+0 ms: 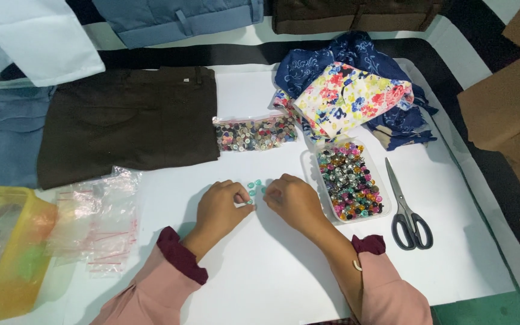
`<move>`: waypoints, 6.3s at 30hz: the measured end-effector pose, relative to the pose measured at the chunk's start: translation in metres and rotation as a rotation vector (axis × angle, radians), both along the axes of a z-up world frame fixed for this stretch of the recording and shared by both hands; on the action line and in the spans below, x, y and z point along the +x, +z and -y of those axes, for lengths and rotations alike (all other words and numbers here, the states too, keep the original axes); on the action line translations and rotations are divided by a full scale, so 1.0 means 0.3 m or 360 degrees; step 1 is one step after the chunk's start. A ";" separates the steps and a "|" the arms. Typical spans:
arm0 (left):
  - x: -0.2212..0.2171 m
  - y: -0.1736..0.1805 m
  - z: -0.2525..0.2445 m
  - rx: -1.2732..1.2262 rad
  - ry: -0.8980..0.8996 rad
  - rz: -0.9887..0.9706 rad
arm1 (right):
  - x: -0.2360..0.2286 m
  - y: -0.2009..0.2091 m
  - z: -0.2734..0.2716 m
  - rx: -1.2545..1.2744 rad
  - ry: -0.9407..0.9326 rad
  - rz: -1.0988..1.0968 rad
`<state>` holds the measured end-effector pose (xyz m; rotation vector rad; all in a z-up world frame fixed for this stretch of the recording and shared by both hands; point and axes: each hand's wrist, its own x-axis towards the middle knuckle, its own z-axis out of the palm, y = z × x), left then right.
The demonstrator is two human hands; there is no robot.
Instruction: The person sorts colorful buttons into small plastic bags. They select buttons from a container and place them into bags one by one, eventually storing the bags in a yellow plastic bin.
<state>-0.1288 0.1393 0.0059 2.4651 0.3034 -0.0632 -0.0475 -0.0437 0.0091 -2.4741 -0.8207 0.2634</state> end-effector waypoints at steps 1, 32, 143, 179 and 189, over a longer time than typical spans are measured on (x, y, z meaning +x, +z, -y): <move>-0.002 0.016 0.008 -0.0002 0.0006 0.0001 | -0.007 0.016 -0.003 -0.0002 0.0006 0.0001; 0.339 -0.043 0.539 0.0166 -0.0540 0.0580 | 0.159 0.221 0.398 -0.0532 -0.0631 -0.0197; -0.623 -0.043 -0.446 0.0832 0.0699 0.0979 | -0.427 0.046 -0.702 0.0620 0.0701 0.0405; -0.126 0.119 -0.042 0.0695 0.0120 0.1718 | -0.085 0.317 -0.196 0.0430 0.0133 -0.0294; -0.082 0.023 -0.033 0.0147 0.0080 0.1278 | -0.007 0.249 -0.171 0.0247 0.0129 -0.0231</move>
